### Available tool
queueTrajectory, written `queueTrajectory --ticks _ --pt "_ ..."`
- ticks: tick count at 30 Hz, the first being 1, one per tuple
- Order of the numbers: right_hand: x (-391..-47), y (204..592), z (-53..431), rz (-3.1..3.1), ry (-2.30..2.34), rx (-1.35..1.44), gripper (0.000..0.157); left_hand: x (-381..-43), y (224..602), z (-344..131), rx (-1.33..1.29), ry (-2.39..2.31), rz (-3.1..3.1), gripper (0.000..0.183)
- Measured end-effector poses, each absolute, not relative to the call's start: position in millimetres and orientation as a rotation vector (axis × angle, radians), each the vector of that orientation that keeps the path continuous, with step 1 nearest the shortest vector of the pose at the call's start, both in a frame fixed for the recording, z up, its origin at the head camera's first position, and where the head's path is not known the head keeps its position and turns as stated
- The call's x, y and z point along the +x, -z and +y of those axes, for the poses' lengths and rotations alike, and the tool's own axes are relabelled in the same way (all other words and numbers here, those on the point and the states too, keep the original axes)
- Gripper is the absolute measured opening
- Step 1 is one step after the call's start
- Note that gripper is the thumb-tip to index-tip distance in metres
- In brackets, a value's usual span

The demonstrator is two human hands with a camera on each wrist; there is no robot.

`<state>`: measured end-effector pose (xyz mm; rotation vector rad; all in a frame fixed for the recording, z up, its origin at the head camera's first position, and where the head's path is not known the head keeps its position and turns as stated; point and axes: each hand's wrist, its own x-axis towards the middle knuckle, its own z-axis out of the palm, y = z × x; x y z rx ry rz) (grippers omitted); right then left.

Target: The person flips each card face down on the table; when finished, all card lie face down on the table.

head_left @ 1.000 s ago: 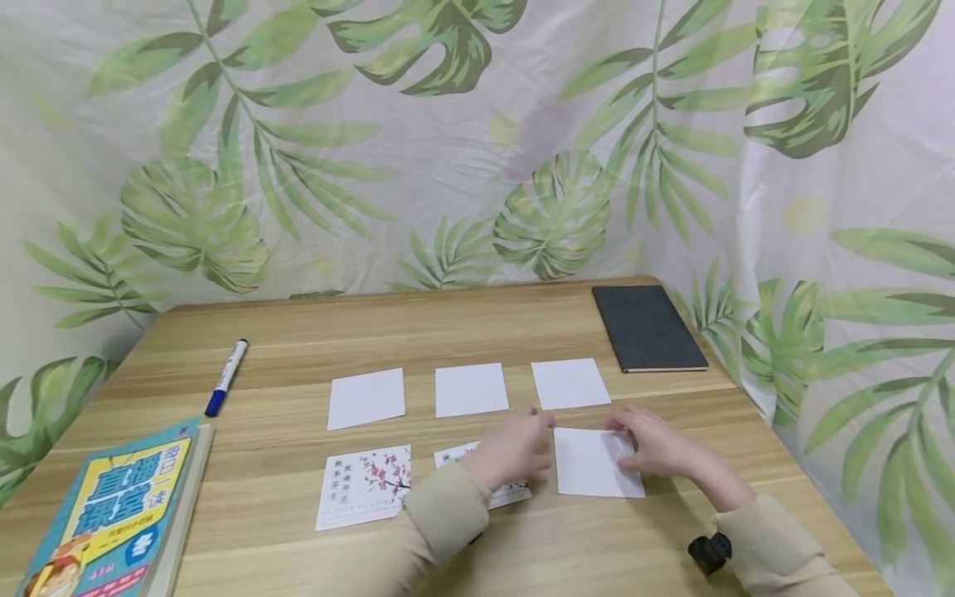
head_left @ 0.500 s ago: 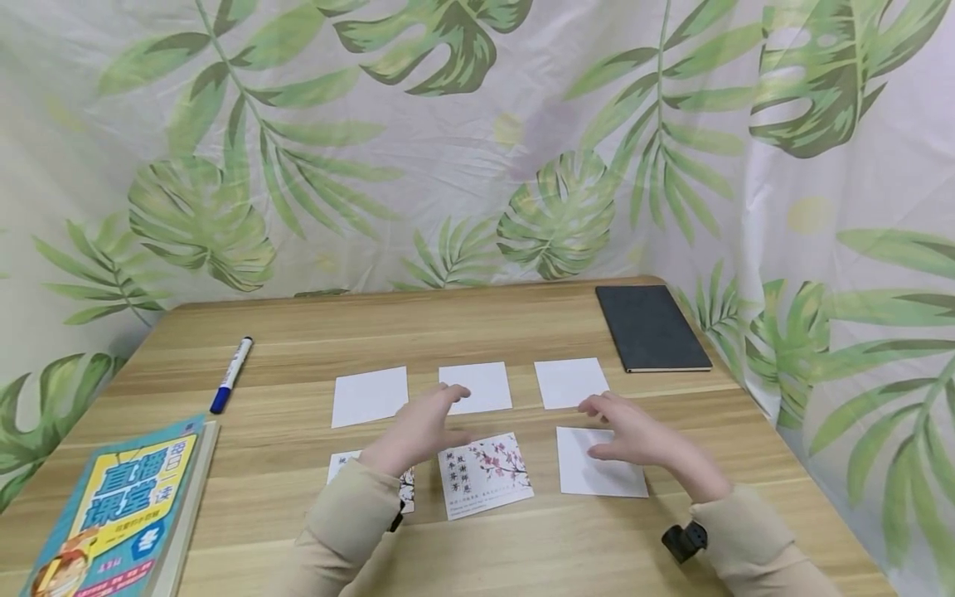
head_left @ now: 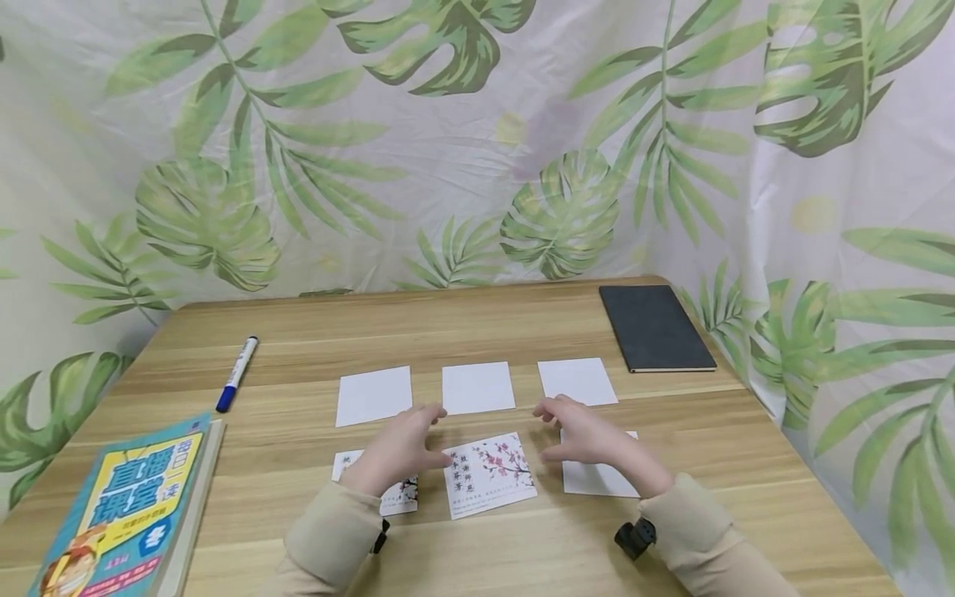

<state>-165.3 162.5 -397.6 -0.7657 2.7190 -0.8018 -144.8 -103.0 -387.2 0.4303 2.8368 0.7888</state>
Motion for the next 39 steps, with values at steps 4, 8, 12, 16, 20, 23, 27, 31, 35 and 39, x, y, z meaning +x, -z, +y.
queueTrajectory --ticks 4,8,12,16,20,23,27,31,35,39 --pt "-166.8 400.9 147.6 2.678 0.815 -0.748 0.049 -143.0 395.1 -101.4 0.430 -0.815 2.806 0.059" --pt "-169.2 405.0 136.0 2.656 0.810 -0.721 0.048 -142.4 401.2 -99.5 0.424 -0.791 2.803 0.060" --pt "-171.5 408.9 128.4 2.652 0.793 -0.668 0.049 -142.9 405.8 -96.1 0.436 -0.729 2.829 0.055" --pt "-172.8 410.0 122.7 2.640 0.783 -0.622 0.049 -143.7 409.0 -92.6 0.467 -0.654 2.863 0.054" --pt "-174.4 410.2 119.5 2.636 0.759 -0.593 0.049 -144.2 408.2 -89.9 0.479 -0.658 2.859 0.051" --pt "-175.2 409.8 118.5 2.639 0.736 -0.588 0.046 -145.8 406.5 -89.0 0.481 -0.671 2.845 0.047" --pt "-175.8 408.8 117.7 2.638 0.717 -0.603 0.042 -148.1 405.8 -88.6 0.466 -0.664 2.826 0.044" --pt "-175.9 408.3 116.6 2.629 0.716 -0.621 0.040 -149.4 406.6 -88.8 0.458 -0.658 2.811 0.045" --pt "-176.2 408.3 115.6 2.619 0.731 -0.621 0.041 -150.3 407.9 -89.2 0.467 -0.683 2.798 0.048" --pt "-177.7 409.7 114.6 2.616 0.746 -0.609 0.044 -151.1 408.4 -90.2 0.477 -0.699 2.794 0.050"
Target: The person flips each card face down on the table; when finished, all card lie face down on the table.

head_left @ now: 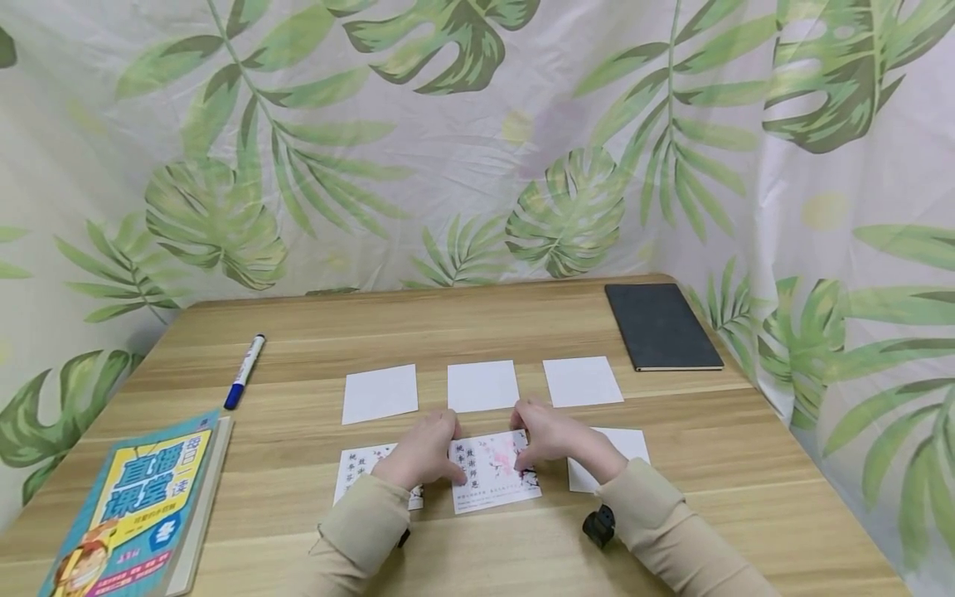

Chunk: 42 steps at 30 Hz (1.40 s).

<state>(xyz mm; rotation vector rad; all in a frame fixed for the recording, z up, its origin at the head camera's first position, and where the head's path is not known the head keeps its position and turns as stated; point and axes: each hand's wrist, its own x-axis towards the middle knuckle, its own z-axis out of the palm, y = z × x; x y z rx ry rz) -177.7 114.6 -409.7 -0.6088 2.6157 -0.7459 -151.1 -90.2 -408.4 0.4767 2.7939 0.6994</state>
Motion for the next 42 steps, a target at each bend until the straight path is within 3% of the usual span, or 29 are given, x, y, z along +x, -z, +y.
queueTrajectory --ticks 11,19,30,37,42 --pt "-182.7 408.5 118.5 2.572 0.813 -0.576 0.033 -151.3 408.5 -90.2 0.470 -0.715 2.802 0.050" --pt "-186.6 406.0 123.8 2.496 0.976 -0.445 0.033 -152.0 408.6 -89.3 0.468 -0.732 2.881 0.051" --pt "-192.9 403.9 132.9 2.251 1.294 -0.386 0.021 -151.9 408.2 -84.5 0.542 -0.740 2.868 0.021" --pt "-193.3 397.7 137.4 1.932 1.553 -0.315 0.033 -152.3 409.8 -82.7 0.574 -0.878 2.817 0.016" --pt "-192.3 395.6 135.8 1.897 1.610 -0.312 0.032 -152.7 409.4 -80.1 0.565 -1.029 2.723 0.011"
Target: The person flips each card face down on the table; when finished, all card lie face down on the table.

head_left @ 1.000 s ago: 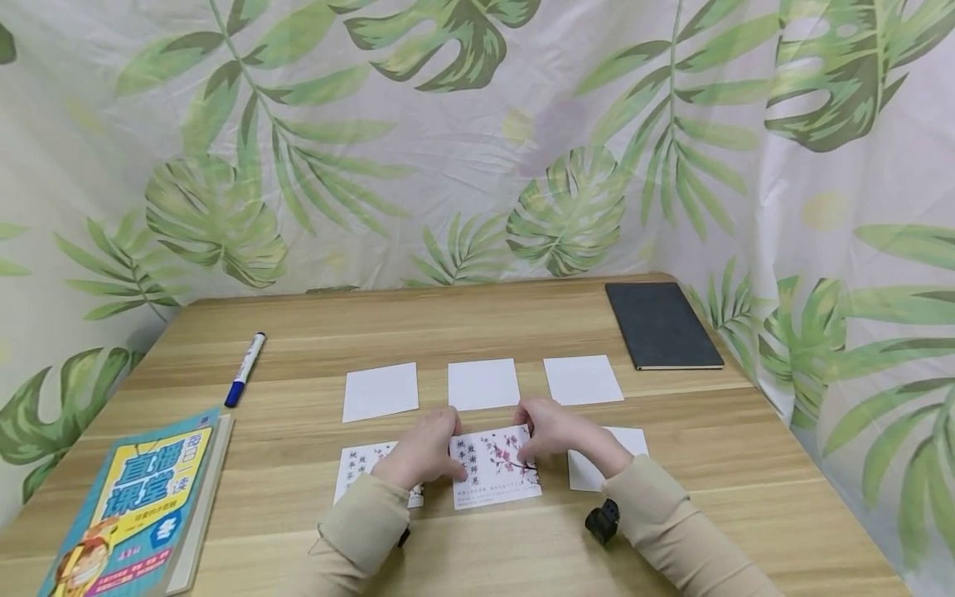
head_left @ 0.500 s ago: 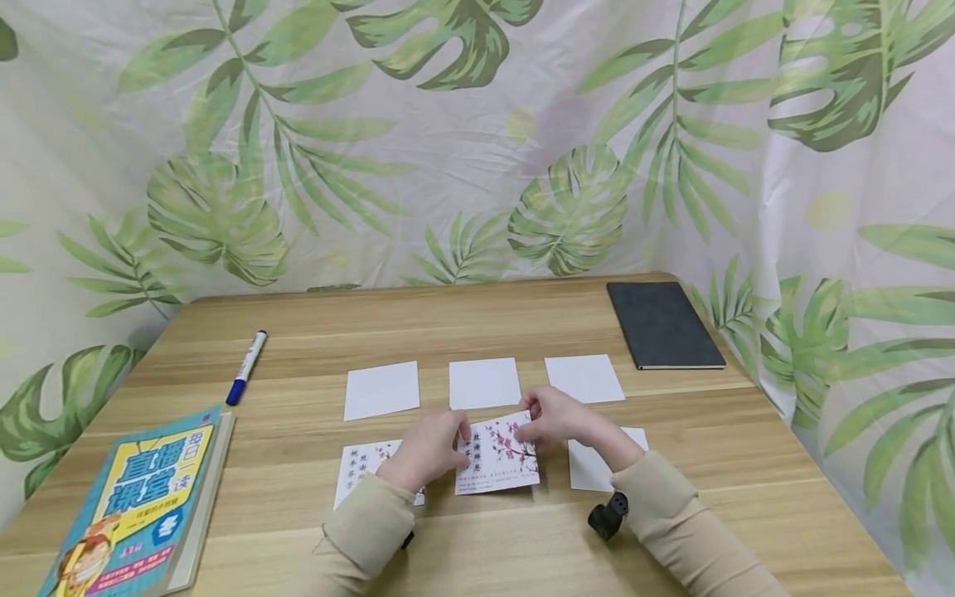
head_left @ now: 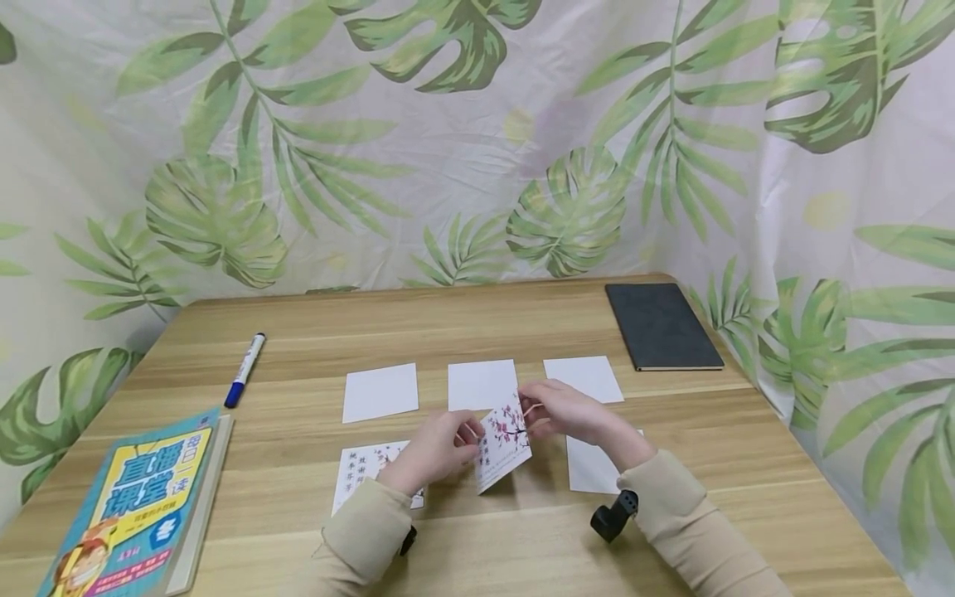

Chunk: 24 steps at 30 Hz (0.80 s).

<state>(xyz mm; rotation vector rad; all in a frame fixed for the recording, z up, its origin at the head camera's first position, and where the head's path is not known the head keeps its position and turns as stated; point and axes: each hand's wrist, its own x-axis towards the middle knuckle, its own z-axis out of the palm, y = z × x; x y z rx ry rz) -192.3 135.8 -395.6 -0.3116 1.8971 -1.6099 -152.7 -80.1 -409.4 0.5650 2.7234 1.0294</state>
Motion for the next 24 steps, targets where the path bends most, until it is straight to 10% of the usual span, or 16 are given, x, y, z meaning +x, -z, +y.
queueTrajectory --ticks 24 --pt "-183.8 402.9 116.5 2.269 1.324 -0.865 0.027 -154.8 398.9 -80.9 0.290 -1.561 2.352 0.050"
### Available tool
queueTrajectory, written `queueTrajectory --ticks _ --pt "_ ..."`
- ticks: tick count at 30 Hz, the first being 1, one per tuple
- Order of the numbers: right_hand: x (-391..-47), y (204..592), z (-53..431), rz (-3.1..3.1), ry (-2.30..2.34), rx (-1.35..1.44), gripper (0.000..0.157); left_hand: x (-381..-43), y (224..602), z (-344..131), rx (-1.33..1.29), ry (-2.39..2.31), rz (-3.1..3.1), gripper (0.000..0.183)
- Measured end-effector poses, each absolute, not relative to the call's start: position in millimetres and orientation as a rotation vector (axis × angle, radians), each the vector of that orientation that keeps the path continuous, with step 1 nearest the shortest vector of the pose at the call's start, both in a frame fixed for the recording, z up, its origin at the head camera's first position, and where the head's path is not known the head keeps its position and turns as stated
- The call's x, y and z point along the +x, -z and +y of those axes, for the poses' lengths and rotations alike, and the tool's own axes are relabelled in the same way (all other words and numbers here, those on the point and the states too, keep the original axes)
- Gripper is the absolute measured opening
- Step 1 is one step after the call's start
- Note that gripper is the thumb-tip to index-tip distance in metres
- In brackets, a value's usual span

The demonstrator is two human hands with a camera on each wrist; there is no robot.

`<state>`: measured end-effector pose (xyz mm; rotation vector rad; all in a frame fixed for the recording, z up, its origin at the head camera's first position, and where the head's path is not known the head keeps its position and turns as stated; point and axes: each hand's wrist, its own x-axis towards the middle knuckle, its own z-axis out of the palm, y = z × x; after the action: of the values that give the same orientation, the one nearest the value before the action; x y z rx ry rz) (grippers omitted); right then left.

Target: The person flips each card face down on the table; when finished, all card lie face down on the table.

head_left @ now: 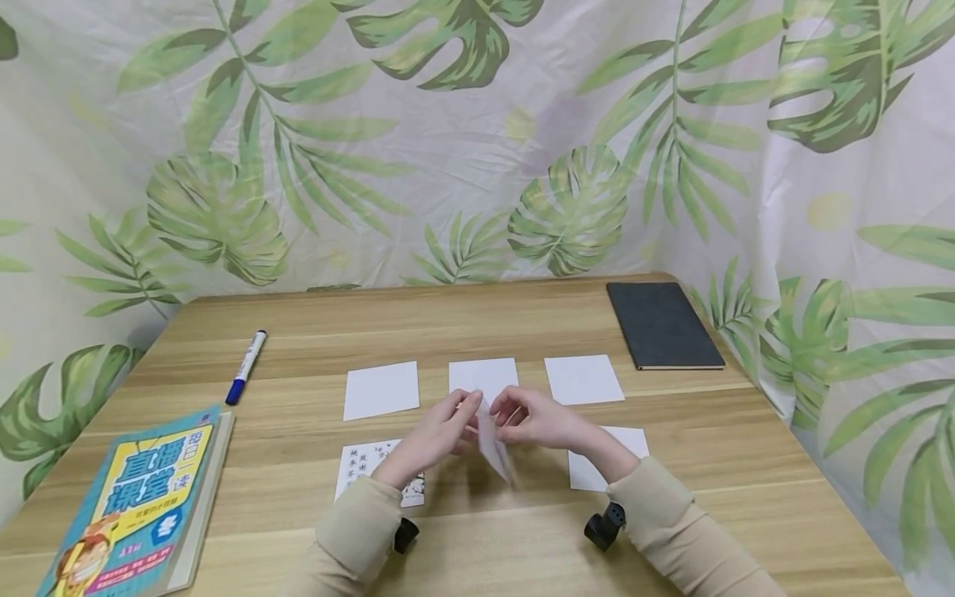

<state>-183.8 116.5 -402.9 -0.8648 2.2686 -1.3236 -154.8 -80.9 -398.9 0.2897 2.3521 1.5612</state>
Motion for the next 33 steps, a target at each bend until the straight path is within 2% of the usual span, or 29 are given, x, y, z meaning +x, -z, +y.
queueTrajectory --ticks 7,16,24,29,33 --pt "-182.9 407.6 115.1 2.330 1.238 -0.912 0.029 -157.3 401.7 -88.8 0.335 -1.554 2.409 0.032" --pt "-181.5 415.0 111.5 2.447 1.087 -0.923 0.030 -157.2 400.6 -98.7 0.234 -1.484 2.605 0.017" --pt "-184.9 419.9 116.5 2.512 1.047 -0.985 0.029 -154.7 397.1 -97.2 0.074 -1.348 2.671 0.024" --pt "-185.6 419.2 115.6 2.557 0.940 -0.922 0.030 -151.6 402.7 -90.8 0.099 -1.225 2.724 0.030" --pt "-181.6 412.5 110.9 2.592 0.792 -0.875 0.029 -149.1 404.1 -86.6 0.179 -0.986 2.852 0.027"
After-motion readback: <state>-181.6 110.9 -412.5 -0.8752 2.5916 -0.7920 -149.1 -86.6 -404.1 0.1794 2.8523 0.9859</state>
